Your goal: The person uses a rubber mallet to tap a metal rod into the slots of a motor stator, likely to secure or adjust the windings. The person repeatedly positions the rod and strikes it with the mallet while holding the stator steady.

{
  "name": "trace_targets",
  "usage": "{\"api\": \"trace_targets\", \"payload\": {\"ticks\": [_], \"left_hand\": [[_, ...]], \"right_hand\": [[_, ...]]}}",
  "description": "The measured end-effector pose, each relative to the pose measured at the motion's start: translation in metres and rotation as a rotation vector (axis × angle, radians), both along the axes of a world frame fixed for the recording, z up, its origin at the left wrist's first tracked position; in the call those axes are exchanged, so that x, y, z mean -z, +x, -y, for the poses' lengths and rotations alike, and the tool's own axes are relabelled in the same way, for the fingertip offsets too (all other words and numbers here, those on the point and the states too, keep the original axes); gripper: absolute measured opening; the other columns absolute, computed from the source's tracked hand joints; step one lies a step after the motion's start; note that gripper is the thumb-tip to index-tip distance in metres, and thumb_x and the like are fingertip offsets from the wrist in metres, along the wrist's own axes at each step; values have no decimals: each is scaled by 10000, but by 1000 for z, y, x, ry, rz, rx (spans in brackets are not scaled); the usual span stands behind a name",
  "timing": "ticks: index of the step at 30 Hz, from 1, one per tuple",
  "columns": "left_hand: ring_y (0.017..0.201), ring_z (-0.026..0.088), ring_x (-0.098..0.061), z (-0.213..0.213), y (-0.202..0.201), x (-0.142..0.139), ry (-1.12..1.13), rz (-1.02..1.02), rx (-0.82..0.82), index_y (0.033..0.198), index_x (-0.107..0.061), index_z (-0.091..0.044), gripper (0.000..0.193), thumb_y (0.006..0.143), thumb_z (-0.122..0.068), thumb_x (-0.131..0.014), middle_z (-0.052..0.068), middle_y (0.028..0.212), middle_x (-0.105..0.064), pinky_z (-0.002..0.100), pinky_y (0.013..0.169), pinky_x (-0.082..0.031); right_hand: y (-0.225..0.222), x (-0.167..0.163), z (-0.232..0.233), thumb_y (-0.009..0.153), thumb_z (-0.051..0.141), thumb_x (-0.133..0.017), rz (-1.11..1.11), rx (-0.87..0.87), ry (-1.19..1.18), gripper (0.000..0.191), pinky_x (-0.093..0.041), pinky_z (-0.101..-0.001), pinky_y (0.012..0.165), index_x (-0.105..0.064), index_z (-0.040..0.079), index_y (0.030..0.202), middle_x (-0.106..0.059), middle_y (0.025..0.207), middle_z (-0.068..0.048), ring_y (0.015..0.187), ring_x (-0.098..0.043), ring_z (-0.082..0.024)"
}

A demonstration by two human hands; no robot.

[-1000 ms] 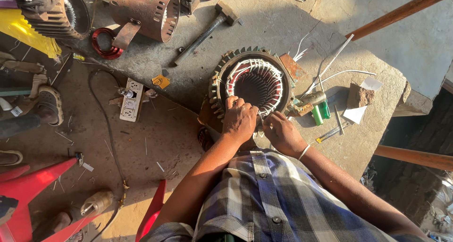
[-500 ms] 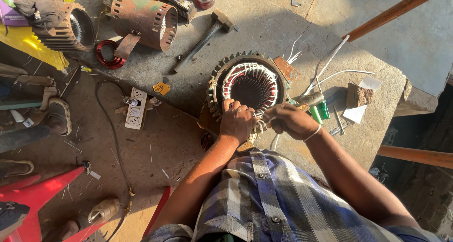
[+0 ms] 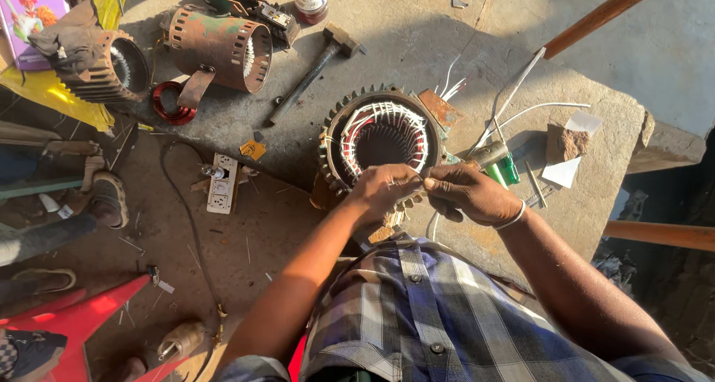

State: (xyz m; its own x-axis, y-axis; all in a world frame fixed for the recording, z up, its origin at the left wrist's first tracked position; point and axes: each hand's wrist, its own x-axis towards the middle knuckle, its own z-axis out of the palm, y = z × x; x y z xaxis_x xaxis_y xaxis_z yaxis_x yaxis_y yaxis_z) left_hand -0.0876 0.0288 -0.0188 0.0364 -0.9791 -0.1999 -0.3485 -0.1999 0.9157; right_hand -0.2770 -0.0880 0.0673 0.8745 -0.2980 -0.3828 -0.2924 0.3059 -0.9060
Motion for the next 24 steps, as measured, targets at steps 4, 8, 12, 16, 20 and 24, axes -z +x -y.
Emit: {"api": "trace_targets", "payload": {"ticks": [4, 8, 12, 16, 20, 24], "left_hand": [[908, 226, -689, 17, 24, 15, -115, 481, 108, 1015, -700, -153, 161, 979, -284, -614, 52, 958, -708, 361, 768, -548], [985, 253, -677, 42, 30, 39, -89, 1089, 405, 862, -787, -157, 155, 825, -130, -639, 47, 940, -745, 435, 808, -539], [970, 259, -678, 66, 28, 49, 13, 1225, 455, 809, -789, -154, 157, 842, -144, -635, 53, 906, -757, 436, 791, -536], [968, 262, -678, 63, 40, 47, -7, 1280, 472, 776, -788, -167, 161, 826, -141, -638, 52, 886, -761, 417, 787, -541], [956, 246, -671, 61, 50, 46, -48, 1243, 465, 803, -787, -165, 173, 874, -200, -634, 44, 846, -747, 418, 756, -548], [864, 234, -683, 60, 51, 50, -141, 1210, 488, 813, -779, -182, 172, 869, -254, -633, 42, 807, -732, 407, 747, -560]], "right_hand": [[-22, 29, 11, 1009, 259, -555, -245, -33, -454, 291, -540, -236, 539, -734, 128, 1197, -742, 814, -20, 585, -610, -92], [-72, 89, 41, 979, 258, -593, -382, 391, -703, 404, -567, -359, 738, -626, 126, 1359, -736, 1144, -54, 848, -688, -210], [-123, 152, 62, 866, 398, -784, -762, 495, -1138, 631, -489, -540, 936, -585, 47, 1351, -623, 1272, -261, 1161, -588, -442], [-113, 195, 67, 808, 427, -791, -1005, 236, -1121, 688, -454, -527, 993, -540, 95, 1356, -628, 1260, -226, 1217, -549, -410], [-90, 197, 77, 1017, 405, -643, -1028, 226, -978, 447, -538, -518, 835, -534, 45, 1257, -693, 1108, -236, 1008, -682, -400], [-117, 172, 55, 1066, 360, -601, -696, 330, -1047, 404, -557, -485, 728, -508, 19, 1260, -691, 1024, -221, 848, -699, -378]]}}
